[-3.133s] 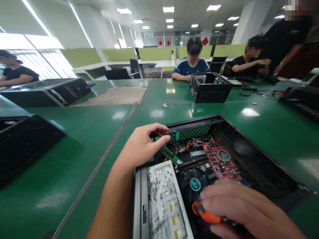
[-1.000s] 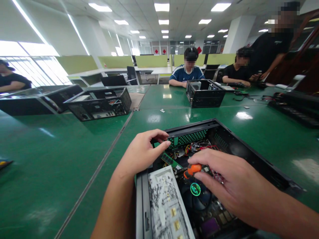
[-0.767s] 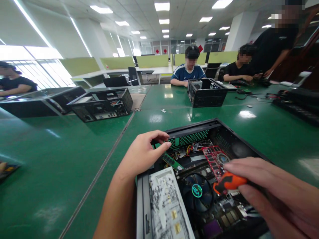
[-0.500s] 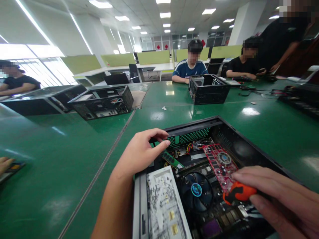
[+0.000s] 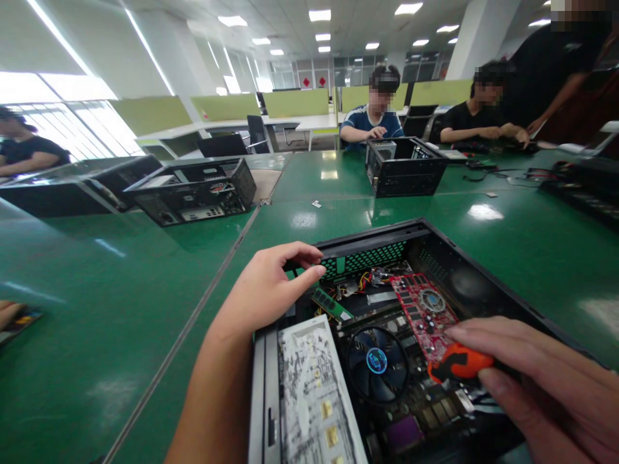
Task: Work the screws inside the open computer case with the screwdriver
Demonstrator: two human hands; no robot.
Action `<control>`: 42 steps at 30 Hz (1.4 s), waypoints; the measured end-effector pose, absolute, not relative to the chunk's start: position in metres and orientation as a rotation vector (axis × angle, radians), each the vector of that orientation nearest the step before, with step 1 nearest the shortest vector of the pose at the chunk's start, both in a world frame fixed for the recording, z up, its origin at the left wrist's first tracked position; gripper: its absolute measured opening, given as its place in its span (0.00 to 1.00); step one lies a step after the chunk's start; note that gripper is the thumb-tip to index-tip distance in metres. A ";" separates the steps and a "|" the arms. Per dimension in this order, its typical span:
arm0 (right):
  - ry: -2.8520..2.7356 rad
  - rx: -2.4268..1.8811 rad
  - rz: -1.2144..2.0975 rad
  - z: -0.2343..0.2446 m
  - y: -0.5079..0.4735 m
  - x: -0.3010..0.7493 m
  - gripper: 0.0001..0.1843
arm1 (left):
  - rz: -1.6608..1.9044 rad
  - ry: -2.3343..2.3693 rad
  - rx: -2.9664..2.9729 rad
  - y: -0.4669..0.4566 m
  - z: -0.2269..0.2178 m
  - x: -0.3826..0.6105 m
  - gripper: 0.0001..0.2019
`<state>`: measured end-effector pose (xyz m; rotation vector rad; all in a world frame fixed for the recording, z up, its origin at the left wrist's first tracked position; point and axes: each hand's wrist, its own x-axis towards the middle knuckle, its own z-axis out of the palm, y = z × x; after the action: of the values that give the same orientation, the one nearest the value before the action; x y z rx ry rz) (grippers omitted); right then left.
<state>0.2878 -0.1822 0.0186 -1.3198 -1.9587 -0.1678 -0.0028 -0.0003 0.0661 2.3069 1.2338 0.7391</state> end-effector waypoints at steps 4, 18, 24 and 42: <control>-1.946 -1.354 -0.131 0.014 -0.185 0.289 0.15 | 0.746 1.237 2.309 0.000 0.066 -0.003 0.12; -1.928 -1.170 -0.045 0.019 -0.182 0.281 0.13 | 0.749 1.235 2.312 0.000 0.067 -0.001 0.12; -2.103 -1.273 -0.078 0.011 -0.182 0.294 0.20 | 0.748 1.243 2.315 0.000 0.066 -0.002 0.14; -2.091 -1.180 -0.135 0.031 -0.182 0.281 0.24 | 0.730 1.217 2.323 -0.002 0.068 -0.004 0.14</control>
<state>0.2806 -0.1820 0.0313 -1.1801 -2.0912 -0.1350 -0.0038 -0.0016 0.0683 2.3226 1.2169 0.7296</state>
